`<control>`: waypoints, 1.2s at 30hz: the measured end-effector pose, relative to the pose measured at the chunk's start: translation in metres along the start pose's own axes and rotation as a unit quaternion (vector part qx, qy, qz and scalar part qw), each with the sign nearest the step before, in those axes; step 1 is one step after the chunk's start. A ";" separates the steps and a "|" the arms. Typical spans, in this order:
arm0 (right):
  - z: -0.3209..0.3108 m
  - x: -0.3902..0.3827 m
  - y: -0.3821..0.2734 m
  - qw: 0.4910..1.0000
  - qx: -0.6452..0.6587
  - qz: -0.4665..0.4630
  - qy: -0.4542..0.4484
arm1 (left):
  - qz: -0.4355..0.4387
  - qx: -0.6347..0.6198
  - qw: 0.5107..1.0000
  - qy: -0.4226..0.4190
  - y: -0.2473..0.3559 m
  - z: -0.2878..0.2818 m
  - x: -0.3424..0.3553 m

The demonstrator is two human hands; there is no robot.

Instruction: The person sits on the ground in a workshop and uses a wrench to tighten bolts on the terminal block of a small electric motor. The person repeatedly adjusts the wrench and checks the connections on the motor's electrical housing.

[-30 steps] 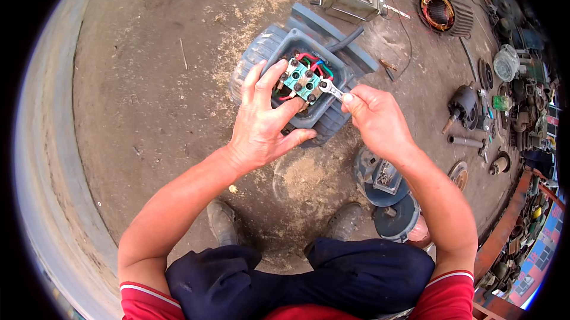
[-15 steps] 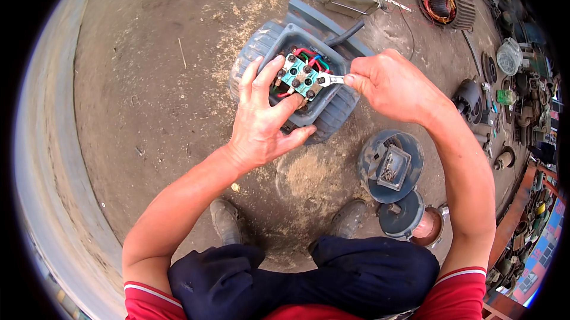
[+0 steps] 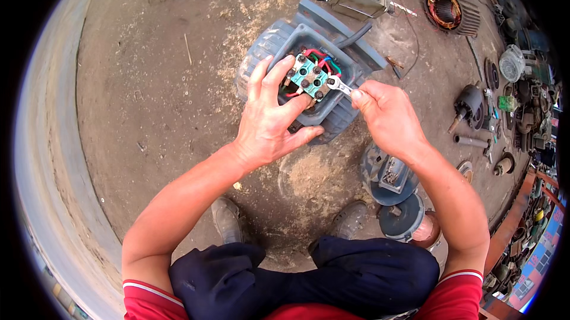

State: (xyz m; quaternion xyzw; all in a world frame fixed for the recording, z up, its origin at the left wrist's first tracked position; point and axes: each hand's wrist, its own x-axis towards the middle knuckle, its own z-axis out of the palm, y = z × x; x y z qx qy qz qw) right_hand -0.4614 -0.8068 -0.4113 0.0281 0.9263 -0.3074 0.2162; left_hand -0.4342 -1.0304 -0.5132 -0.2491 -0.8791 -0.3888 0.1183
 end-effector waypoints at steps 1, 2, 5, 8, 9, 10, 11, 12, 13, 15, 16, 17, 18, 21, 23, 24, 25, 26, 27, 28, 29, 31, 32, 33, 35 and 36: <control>-0.008 0.005 -0.003 0.999 -0.043 -0.028 -0.008 | 0.002 0.003 1.000 0.001 0.000 0.000 0.000; -0.014 0.010 -0.004 0.997 -0.054 -0.043 -0.028 | 0.002 0.003 1.000 0.003 0.000 0.000 0.001; -0.024 0.017 -0.008 0.991 -0.080 -0.073 -0.074 | 0.003 0.004 1.000 0.006 -0.001 0.000 0.000; -0.023 0.006 -0.009 0.993 -0.070 -0.075 -0.054 | 0.004 -0.001 1.000 0.007 -0.003 -0.001 0.001; -0.023 0.000 -0.009 0.996 -0.037 -0.062 -0.048 | 0.006 -0.004 1.000 0.008 -0.002 -0.001 0.002; -0.021 -0.007 -0.006 0.998 -0.001 -0.048 -0.047 | 0.005 -0.006 1.000 0.006 0.000 0.000 0.001; -0.020 -0.009 -0.005 0.998 0.034 -0.034 -0.046 | 0.010 -0.004 1.000 0.015 -0.001 0.001 0.001; -0.016 -0.008 -0.007 0.998 0.029 -0.043 -0.033 | 0.005 0.005 1.000 0.008 -0.001 -0.001 -0.002; -0.015 -0.006 -0.011 0.998 0.021 -0.049 -0.015 | 0.004 0.010 1.000 0.004 -0.001 -0.002 0.000; -0.015 -0.001 -0.018 0.999 0.007 -0.050 0.000 | 0.005 0.003 1.000 0.004 0.000 0.000 0.002; -0.015 0.003 -0.023 0.999 0.005 -0.048 -0.006 | 0.004 -0.005 1.000 0.008 -0.001 0.000 0.002; -0.014 0.007 -0.025 0.999 0.002 -0.045 -0.013 | 0.003 -0.012 1.000 0.011 -0.002 -0.001 0.001; -0.014 0.011 -0.025 0.999 0.000 -0.041 -0.024 | 0.003 -0.010 1.000 0.010 -0.003 -0.001 0.000; -0.024 0.021 -0.026 0.998 -0.040 -0.025 -0.045 | 0.009 -0.011 1.000 0.015 -0.003 0.000 0.002; -0.035 0.028 -0.035 0.994 -0.098 -0.018 -0.050 | 0.014 -0.010 1.000 0.018 -0.003 0.001 0.000; -0.033 0.029 -0.034 0.995 -0.080 -0.026 -0.055 | 0.011 -0.008 1.000 0.014 -0.004 0.001 -0.001; -0.031 0.030 -0.032 0.996 -0.063 -0.032 -0.059 | 0.009 -0.007 1.000 0.011 -0.005 0.000 -0.002; -0.029 0.031 -0.030 0.996 -0.045 -0.039 -0.063 | 0.007 -0.006 1.000 0.008 -0.006 0.000 -0.002; -0.021 0.023 -0.027 0.997 -0.037 -0.057 -0.040 | 0.009 -0.007 1.000 0.009 -0.006 0.000 -0.001; -0.020 0.020 -0.026 0.998 -0.016 -0.036 -0.048 | 0.010 -0.007 1.000 0.010 -0.005 0.000 -0.001; -0.020 0.018 -0.026 0.998 0.006 -0.015 -0.056 | 0.012 -0.007 1.000 0.011 -0.005 0.001 -0.001; -0.019 0.019 -0.025 0.998 0.029 0.003 -0.063 | 0.014 -0.010 1.000 0.015 -0.005 0.002 0.000; -0.019 0.021 -0.025 0.997 0.032 0.000 -0.063 | 0.015 -0.011 1.000 0.017 -0.005 0.002 -0.001; -0.018 0.023 -0.024 0.997 0.035 -0.003 -0.063 | 0.014 -0.006 1.000 0.014 -0.005 0.001 -0.001; -0.018 0.021 -0.022 0.997 0.046 0.000 -0.058 | 0.015 -0.003 1.000 0.013 -0.004 0.000 0.001; -0.012 0.017 -0.018 0.997 0.056 0.004 -0.055 | 0.015 -0.002 1.000 0.011 -0.004 0.000 0.001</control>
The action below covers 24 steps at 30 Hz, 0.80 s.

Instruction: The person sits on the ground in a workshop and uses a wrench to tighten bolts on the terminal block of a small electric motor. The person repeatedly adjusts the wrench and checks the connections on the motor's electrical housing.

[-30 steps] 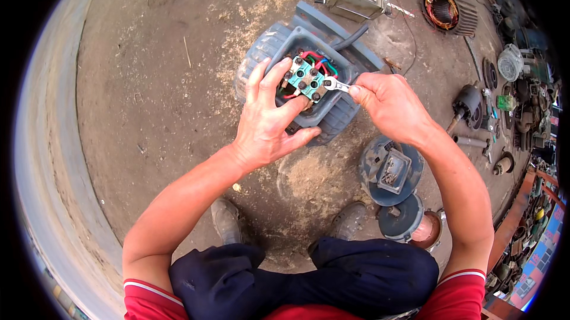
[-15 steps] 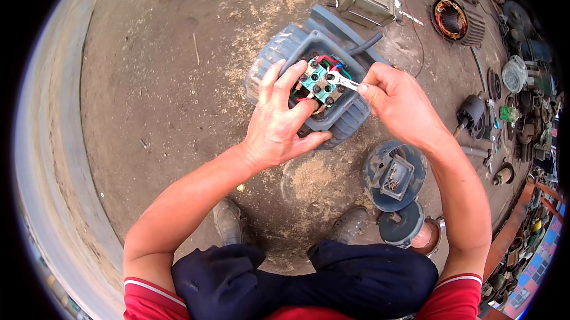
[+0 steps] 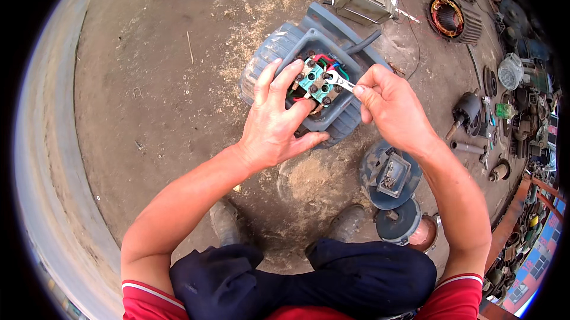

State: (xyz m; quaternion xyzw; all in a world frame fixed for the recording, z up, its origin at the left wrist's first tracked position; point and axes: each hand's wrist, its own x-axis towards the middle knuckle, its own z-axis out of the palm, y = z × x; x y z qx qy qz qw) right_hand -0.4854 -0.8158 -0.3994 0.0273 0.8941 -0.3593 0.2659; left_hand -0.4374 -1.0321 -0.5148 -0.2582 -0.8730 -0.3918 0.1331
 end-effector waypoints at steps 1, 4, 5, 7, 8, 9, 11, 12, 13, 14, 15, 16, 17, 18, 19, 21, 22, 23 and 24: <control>0.004 -0.001 0.000 1.000 0.013 0.001 0.001 | -0.001 0.004 1.000 -0.003 0.000 -0.001 -0.001; -0.008 0.001 -0.014 0.999 -0.047 -0.019 0.005 | 0.003 -0.001 1.000 0.002 0.000 -0.001 0.000; -0.005 0.000 -0.010 0.999 -0.028 -0.015 0.002 | 0.005 -0.006 1.000 0.007 0.000 0.000 0.000; 0.002 0.001 -0.002 1.000 0.011 -0.009 -0.003 | 0.002 0.000 1.000 -0.005 0.000 -0.002 -0.001; -0.001 0.001 -0.003 1.000 -0.007 -0.019 -0.005 | 0.001 0.004 1.000 -0.010 0.000 -0.003 -0.001; -0.005 0.001 -0.007 0.999 -0.025 -0.028 -0.008 | 0.007 0.001 1.000 -0.004 -0.003 0.001 -0.002; -0.011 0.003 -0.016 0.998 -0.055 -0.018 -0.017 | 0.010 0.001 1.000 0.000 -0.004 0.001 -0.003; -0.006 0.001 -0.011 0.999 -0.033 -0.024 -0.010 | 0.011 0.001 1.000 0.001 -0.005 0.001 -0.004; 0.001 -0.001 -0.006 0.999 -0.013 -0.031 -0.003 | 0.011 0.002 1.000 -0.001 -0.005 0.001 -0.003; 0.005 -0.001 -0.005 0.999 0.007 -0.038 0.005 | 0.011 0.002 1.000 -0.002 -0.005 0.001 -0.003; -0.002 -0.001 -0.008 1.000 -0.013 -0.020 -0.011 | 0.011 0.002 1.000 -0.004 -0.005 0.001 -0.003; -0.005 0.001 -0.011 0.999 -0.023 -0.021 -0.014 | 0.011 0.004 1.000 -0.002 -0.004 0.001 -0.003; -0.008 0.004 -0.013 0.999 -0.033 -0.023 -0.017 | 0.011 0.006 1.000 -0.001 -0.004 0.001 -0.004; -0.009 0.005 -0.013 0.999 -0.043 -0.025 -0.020 | 0.010 0.008 1.000 0.001 -0.003 0.001 -0.004; -0.006 0.003 -0.011 0.999 -0.032 -0.023 -0.008 | 0.009 0.009 1.000 -0.003 -0.003 0.001 -0.003; 0.004 -0.004 -0.006 1.000 -0.010 -0.020 0.015 | 0.005 0.011 1.000 -0.012 -0.004 0.001 -0.002; 0.001 -0.002 -0.010 1.000 -0.022 -0.013 0.004 | 0.007 0.009 1.000 -0.006 -0.005 0.001 -0.003; -0.006 0.001 -0.018 0.999 -0.034 -0.007 -0.008 | 0.010 0.007 1.000 0.000 -0.005 0.001 -0.004; -0.009 0.002 -0.022 0.999 -0.046 0.000 -0.020 | 0.012 0.006 1.000 0.006 -0.006 0.000 -0.004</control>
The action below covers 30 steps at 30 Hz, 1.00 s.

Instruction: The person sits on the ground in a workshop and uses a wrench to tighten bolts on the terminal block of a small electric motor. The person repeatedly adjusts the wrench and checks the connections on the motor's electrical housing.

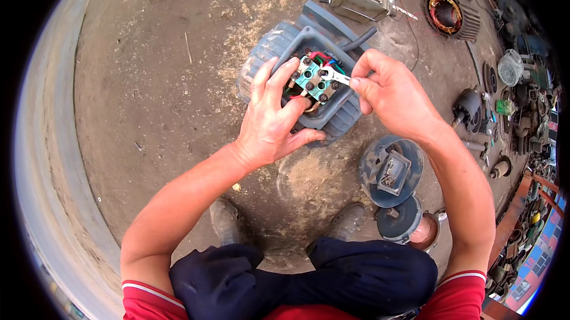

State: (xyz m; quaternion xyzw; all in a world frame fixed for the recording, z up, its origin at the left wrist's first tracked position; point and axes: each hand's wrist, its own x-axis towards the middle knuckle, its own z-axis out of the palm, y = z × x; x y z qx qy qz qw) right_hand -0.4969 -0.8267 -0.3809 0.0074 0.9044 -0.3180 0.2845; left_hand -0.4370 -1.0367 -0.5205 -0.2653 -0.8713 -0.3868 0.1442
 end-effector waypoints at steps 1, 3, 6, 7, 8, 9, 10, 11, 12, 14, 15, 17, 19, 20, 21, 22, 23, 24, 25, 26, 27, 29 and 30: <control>0.003 -0.001 0.005 1.000 0.023 0.000 0.009 | -0.003 -0.005 1.000 -0.003 0.001 0.001 0.002; 0.006 -0.005 0.015 0.998 0.057 0.020 0.005 | -0.008 -0.015 1.000 -0.008 0.005 0.002 0.005; 0.009 -0.003 0.004 0.999 0.023 -0.017 0.015 | -0.004 -0.015 1.000 0.000 0.000 0.001 0.000; 0.008 -0.006 0.000 0.999 -0.002 -0.031 0.022 | -0.010 -0.018 1.000 -0.001 0.001 0.000 0.000; 0.009 -0.007 -0.002 0.998 -0.027 -0.044 0.029 | -0.008 -0.019 1.000 0.001 0.001 0.000 -0.001; 0.011 -0.007 0.000 0.999 0.006 -0.027 0.024 | -0.007 -0.020 1.000 0.003 0.000 0.001 -0.001; 0.013 -0.005 0.005 0.999 0.041 -0.013 0.018 | -0.005 -0.018 1.000 0.005 -0.002 0.000 -0.001; 0.014 -0.004 0.008 0.997 0.075 0.001 0.013 | -0.003 -0.028 1.000 0.009 -0.002 0.001 0.001; 0.011 -0.002 0.009 0.998 0.065 0.000 0.009 | -0.001 -0.037 0.999 0.013 -0.002 0.001 0.003; 0.009 -0.001 0.011 0.999 0.046 0.005 0.003 | -0.003 -0.048 0.999 0.013 -0.002 0.002 0.001; 0.014 -0.002 0.012 0.998 0.060 0.008 0.017 | -0.007 -0.047 0.999 0.010 -0.002 0.001 0.000; 0.027 -0.007 0.011 0.995 0.086 0.011 0.046 | -0.014 -0.046 0.999 0.009 -0.002 0.000 0.000; 0.030 -0.011 0.006 0.993 0.101 0.028 0.057 | -0.019 -0.045 0.999 0.008 -0.002 0.001 -0.001; 0.031 -0.012 0.004 0.991 0.108 0.037 0.064 | -0.018 -0.048 0.999 0.011 -0.001 0.000 -0.001; 0.032 -0.012 0.004 0.990 0.119 0.035 0.071 | -0.017 -0.051 0.998 0.014 0.000 0.000 0.001; 0.034 -0.012 0.006 0.988 0.130 0.035 0.080 | -0.017 -0.056 0.998 0.016 0.001 0.001 0.001; 0.036 -0.013 0.007 0.985 0.141 0.036 0.088 | -0.018 -0.058 0.998 0.016 0.000 0.001 0.000; 0.038 -0.013 0.008 0.984 0.146 0.040 0.090 | -0.018 -0.059 0.998 0.015 0.000 0.002 -0.001; 0.039 -0.013 0.007 0.983 0.152 0.044 0.092 | -0.019 -0.059 0.998 0.016 0.000 0.002 0.000; 0.039 -0.013 0.007 0.982 0.158 0.047 0.094 | -0.016 -0.059 0.998 0.017 0.001 0.001 0.001; 0.039 -0.013 0.007 0.981 0.160 0.052 0.095 | -0.014 -0.059 0.998 0.019 0.002 0.001 0.002; 0.041 -0.014 0.006 0.980 0.167 0.059 0.094 | -0.014 -0.055 0.998 0.017 0.003 0.000 0.002; 0.043 -0.014 0.007 0.979 0.172 0.056 0.099 | -0.016 -0.053 0.998 0.015 0.003 -0.001 0.002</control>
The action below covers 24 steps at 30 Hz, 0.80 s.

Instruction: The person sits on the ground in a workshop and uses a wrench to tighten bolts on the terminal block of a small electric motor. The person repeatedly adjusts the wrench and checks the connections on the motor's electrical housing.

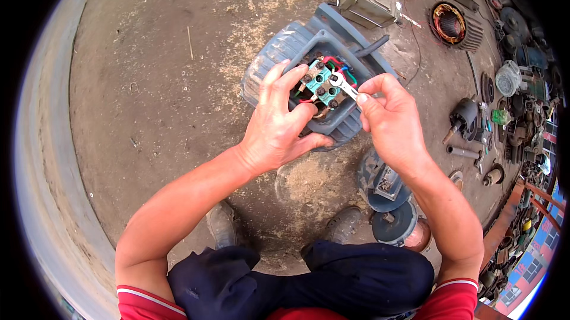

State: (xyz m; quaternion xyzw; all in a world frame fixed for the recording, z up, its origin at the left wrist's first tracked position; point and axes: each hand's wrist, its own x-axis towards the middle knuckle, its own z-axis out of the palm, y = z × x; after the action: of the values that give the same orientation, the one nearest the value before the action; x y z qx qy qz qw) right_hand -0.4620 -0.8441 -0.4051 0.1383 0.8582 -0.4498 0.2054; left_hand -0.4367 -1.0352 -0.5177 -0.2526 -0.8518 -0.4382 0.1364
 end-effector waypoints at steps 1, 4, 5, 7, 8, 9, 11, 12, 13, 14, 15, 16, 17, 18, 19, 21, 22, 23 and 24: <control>0.002 -0.002 0.002 1.000 0.005 -0.003 0.006 | -0.001 0.001 1.000 -0.002 0.000 0.000 0.000; 0.004 -0.004 0.002 1.000 0.010 -0.001 0.015 | 0.000 0.009 1.000 -0.005 0.000 0.001 0.000; 0.003 -0.004 0.002 1.000 0.011 0.001 0.016 | 0.003 0.007 1.000 -0.004 0.000 0.001 0.000; 0.002 -0.003 0.002 1.000 0.012 -0.005 0.010 | 0.008 0.004 1.000 -0.003 0.000 0.001 0.001; 0.002 -0.003 0.003 1.000 0.013 -0.007 0.007 | 0.005 0.011 1.000 -0.004 0.000 0.001 0.000; 0.004 -0.003 0.004 1.000 0.020 -0.006 0.011 | 0.002 0.017 1.000 -0.004 -0.001 0.000 -0.001; 0.009 -0.004 0.003 0.999 0.034 -0.003 0.018 | 0.001 0.018 1.000 -0.004 0.000 0.000 -0.001; 0.008 -0.004 0.003 0.999 0.033 0.005 0.019 | 0.003 0.013 1.000 -0.004 0.000 0.001 -0.001; 0.007 -0.005 0.003 0.999 0.033 0.012 0.021 | 0.005 0.008 1.000 -0.003 0.000 0.001 -0.001; 0.006 -0.006 0.003 0.999 0.033 0.019 0.022 | 0.006 0.010 1.000 -0.002 0.000 0.002 0.000; 0.005 -0.005 0.003 1.000 0.026 0.009 0.016 | 0.007 0.012 1.000 -0.001 0.000 0.002 0.001; 0.005 -0.005 0.004 1.000 0.019 0.000 0.008 | 0.006 0.015 1.000 -0.001 -0.001 0.002 0.000; 0.004 -0.003 0.004 1.000 0.013 -0.010 -0.001 | 0.005 0.015 1.000 -0.001 -0.001 0.001 0.000; 0.000 -0.001 0.002 1.000 -0.013 -0.012 -0.014 | 0.003 0.014 1.000 -0.001 -0.002 0.000 0.000; -0.007 0.002 -0.004 0.999 -0.041 -0.014 -0.027 | 0.003 0.012 1.000 0.000 -0.002 0.000 0.001; -0.015 0.001 -0.002 0.998 -0.044 -0.041 -0.036 | 0.009 0.007 1.000 0.003 -0.001 0.000 0.001; -0.014 -0.004 -0.002 0.997 -0.046 -0.038 -0.043 | 0.012 0.004 1.000 0.004 -0.001 0.001 0.000; -0.013 -0.008 -0.002 0.997 -0.049 -0.034 -0.049 | 0.010 0.007 1.000 0.005 -0.001 0.001 -0.001; -0.012 -0.011 -0.002 0.997 -0.051 -0.030 -0.055 | 0.008 0.009 1.000 0.006 -0.002 0.001 -0.001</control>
State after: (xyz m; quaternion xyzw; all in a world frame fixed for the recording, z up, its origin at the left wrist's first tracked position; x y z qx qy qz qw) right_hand -0.4556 -0.8361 -0.3926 0.0763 0.8712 -0.4183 0.2454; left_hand -0.4372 -1.0359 -0.5200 -0.2559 -0.8528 -0.4307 0.1477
